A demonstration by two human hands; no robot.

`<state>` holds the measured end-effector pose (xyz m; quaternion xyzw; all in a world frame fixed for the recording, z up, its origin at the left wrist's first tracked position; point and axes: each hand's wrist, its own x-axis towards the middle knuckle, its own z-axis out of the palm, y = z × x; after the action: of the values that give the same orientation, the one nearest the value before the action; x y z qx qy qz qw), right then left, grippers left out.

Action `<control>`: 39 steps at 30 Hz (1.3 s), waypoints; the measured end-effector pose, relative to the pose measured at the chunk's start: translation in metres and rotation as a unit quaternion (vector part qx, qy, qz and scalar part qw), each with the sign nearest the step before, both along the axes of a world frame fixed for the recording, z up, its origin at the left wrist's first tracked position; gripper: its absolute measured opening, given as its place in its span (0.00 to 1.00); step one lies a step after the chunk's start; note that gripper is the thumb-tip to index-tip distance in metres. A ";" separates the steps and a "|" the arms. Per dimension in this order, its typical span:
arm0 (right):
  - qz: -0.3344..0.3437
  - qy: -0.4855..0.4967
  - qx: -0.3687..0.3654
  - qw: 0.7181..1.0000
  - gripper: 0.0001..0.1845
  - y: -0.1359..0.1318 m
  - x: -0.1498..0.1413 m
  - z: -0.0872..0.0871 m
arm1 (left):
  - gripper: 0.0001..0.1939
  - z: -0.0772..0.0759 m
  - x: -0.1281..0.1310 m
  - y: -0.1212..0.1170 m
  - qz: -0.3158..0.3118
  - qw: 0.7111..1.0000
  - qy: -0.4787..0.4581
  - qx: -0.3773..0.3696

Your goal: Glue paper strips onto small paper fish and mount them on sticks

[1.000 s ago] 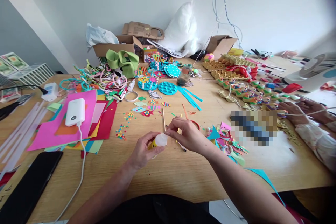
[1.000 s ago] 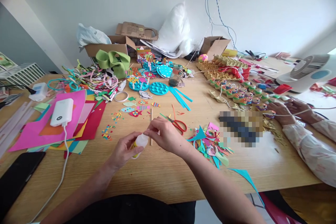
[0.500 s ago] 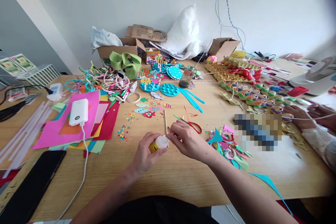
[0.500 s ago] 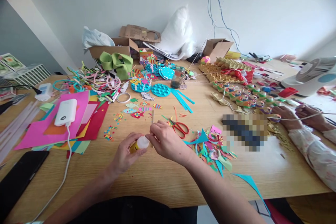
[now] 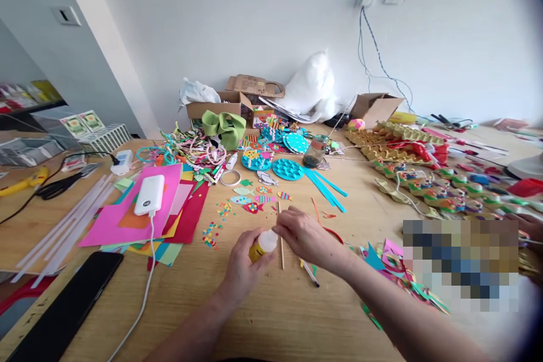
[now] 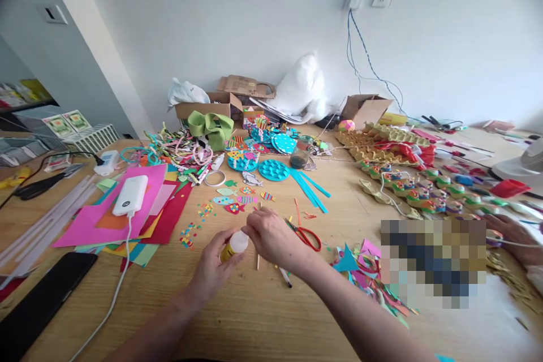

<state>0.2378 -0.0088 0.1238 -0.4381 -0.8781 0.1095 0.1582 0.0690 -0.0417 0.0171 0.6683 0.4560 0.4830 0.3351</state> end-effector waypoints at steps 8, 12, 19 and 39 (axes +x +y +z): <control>-0.091 -0.163 0.066 0.980 0.16 0.140 -0.040 0.037 | 0.36 -0.009 -0.008 0.015 0.107 0.987 -0.113 -0.035; -0.113 -0.209 0.058 0.970 0.17 0.199 -0.067 0.032 | 0.31 -0.009 -0.008 0.013 0.105 0.986 -0.121 -0.046; -0.101 -0.231 0.055 0.966 0.19 0.253 -0.098 0.016 | 0.26 -0.005 -0.007 0.007 0.093 0.986 -0.110 -0.089; -0.160 -0.015 -0.092 0.983 0.31 0.235 -0.070 0.024 | 0.22 -0.011 -0.005 0.005 0.071 0.987 -0.094 -0.110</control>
<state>0.1680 0.2261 0.1474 -0.5871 -0.7851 0.1567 0.1198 0.0644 -0.0366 0.0062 0.5444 0.5192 0.5132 0.4131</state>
